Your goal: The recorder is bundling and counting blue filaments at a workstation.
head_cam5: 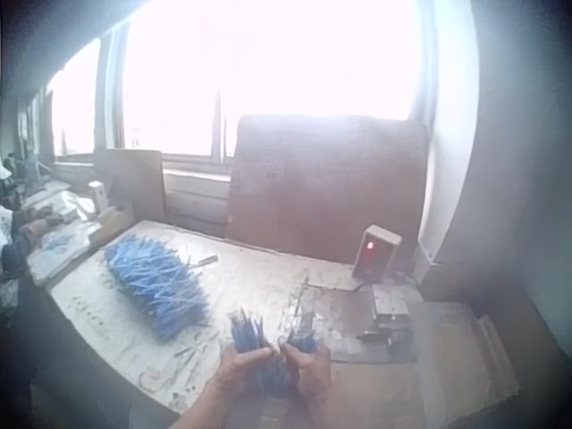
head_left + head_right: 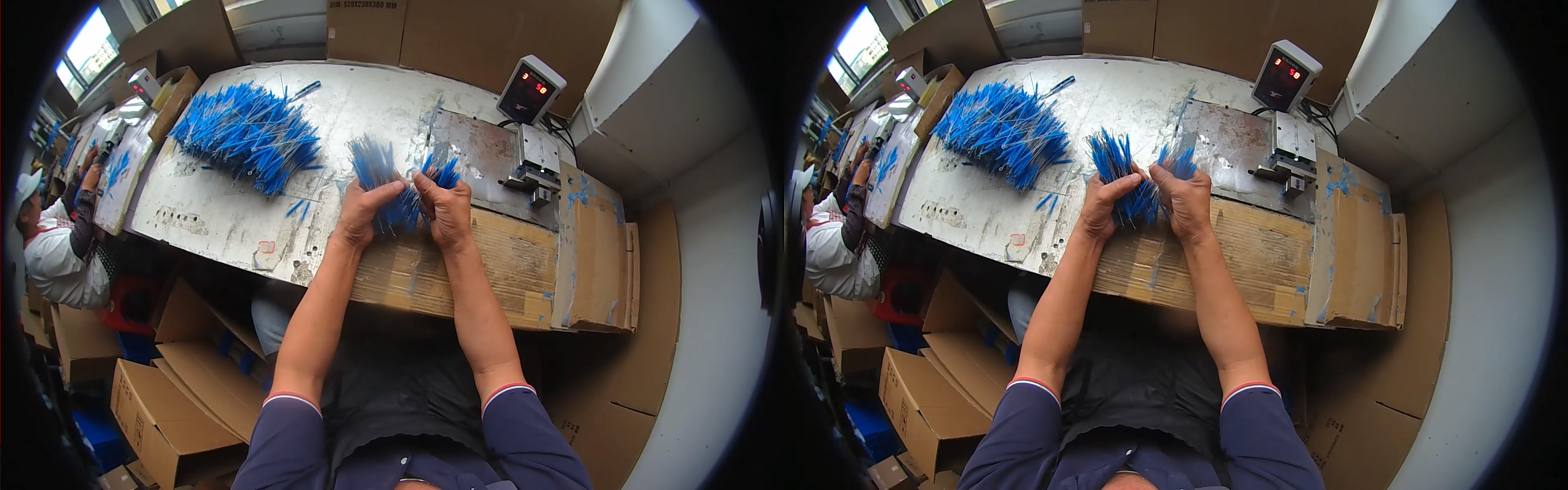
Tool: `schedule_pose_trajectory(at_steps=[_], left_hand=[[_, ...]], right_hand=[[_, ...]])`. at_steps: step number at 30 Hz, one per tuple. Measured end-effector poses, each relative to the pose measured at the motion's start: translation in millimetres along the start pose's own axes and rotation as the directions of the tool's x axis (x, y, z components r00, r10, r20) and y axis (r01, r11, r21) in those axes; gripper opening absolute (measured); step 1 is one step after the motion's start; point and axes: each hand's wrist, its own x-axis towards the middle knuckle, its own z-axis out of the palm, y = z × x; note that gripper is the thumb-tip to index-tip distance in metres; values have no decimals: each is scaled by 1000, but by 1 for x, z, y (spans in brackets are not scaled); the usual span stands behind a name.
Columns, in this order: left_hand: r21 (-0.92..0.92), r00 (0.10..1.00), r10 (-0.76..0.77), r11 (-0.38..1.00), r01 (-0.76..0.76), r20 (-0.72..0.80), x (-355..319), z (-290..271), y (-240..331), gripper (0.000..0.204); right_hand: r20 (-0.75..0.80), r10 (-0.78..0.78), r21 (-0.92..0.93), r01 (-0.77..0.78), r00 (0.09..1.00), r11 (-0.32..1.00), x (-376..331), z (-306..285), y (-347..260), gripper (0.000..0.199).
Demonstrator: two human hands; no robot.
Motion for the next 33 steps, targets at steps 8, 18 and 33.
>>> schedule_pose_trajectory(at_steps=[8,18,33], left_hand=[[-109,999,18,994,-22,-41,-4,6,2,29],[50,1000,-8,999,7,15,-8,11,6,18],[-337,980,129,926,-173,-149,0,-21,-11,16]], right_hand=[[0,-50,36,50,999,998,2,-8,5,8],[72,101,-139,-90,992,986,-1,-7,-15,6],[-342,-72,285,176,937,942,23,-35,-8,15]])
